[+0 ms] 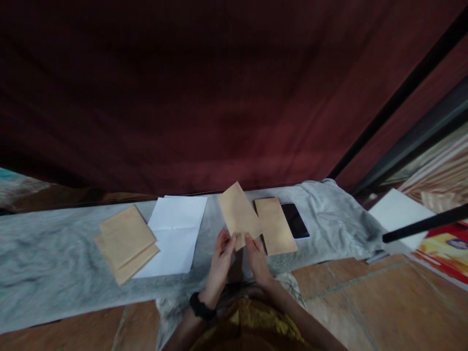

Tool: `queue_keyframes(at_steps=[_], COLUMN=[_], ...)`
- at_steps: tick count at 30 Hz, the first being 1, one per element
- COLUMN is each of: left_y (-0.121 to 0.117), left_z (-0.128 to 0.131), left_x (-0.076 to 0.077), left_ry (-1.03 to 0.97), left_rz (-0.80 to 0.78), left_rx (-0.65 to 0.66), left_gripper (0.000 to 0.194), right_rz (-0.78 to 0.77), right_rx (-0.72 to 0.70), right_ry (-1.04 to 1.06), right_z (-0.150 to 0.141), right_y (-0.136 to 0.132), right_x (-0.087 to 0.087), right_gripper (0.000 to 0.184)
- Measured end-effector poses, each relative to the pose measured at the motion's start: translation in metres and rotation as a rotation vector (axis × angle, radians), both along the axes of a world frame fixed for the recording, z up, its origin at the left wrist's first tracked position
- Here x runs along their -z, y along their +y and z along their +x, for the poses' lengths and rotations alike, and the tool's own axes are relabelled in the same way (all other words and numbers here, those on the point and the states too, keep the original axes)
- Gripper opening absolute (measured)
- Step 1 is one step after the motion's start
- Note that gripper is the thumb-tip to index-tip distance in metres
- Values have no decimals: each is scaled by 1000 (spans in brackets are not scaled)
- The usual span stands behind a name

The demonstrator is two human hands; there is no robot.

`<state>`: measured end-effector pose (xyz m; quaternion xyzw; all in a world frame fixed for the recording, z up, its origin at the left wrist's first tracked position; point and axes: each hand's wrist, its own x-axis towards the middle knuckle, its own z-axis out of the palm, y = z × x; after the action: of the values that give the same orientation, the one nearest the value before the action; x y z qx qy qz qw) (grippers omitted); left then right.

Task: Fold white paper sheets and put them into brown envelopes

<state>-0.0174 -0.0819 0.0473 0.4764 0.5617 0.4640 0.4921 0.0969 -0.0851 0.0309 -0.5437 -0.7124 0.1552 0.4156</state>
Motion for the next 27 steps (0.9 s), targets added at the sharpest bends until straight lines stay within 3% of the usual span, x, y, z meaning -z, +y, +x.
queue_keyframes(at_steps=[4,6,9,14,19,22,25,27], left_y=[1,5,12,14,0,0,16,35], left_z=[0,-2,-7,-11,-18,-18,-4,8], left_x=[8,10,12,24,32,31,34,38], left_ry=[-267,-253,-130,131,630,943,1058,1115], left_rz=[-110,-119,-180,-97,27,274,500,526], left_rx=[-17,-6,59,116,66,46,232,337], left_gripper=[52,52,56,44,51,47,48,51], right_rz=[-436,-561,-672,-265,-9,27,41,61], right_rx=[38,-19,-110,-50,-111,-99,-104,-103], right_ry=[808,878,621,53,-482,-604,-626,-615], right_z=[-10,-7,7,27,36,38,39,39], right_y=[-12,-18,-28,-42,-44,-46,-48,-49], right_x=[-2,-3,-2,2,15,26,32,33], right_gripper=[60,60,54,38,58,64,64,62])
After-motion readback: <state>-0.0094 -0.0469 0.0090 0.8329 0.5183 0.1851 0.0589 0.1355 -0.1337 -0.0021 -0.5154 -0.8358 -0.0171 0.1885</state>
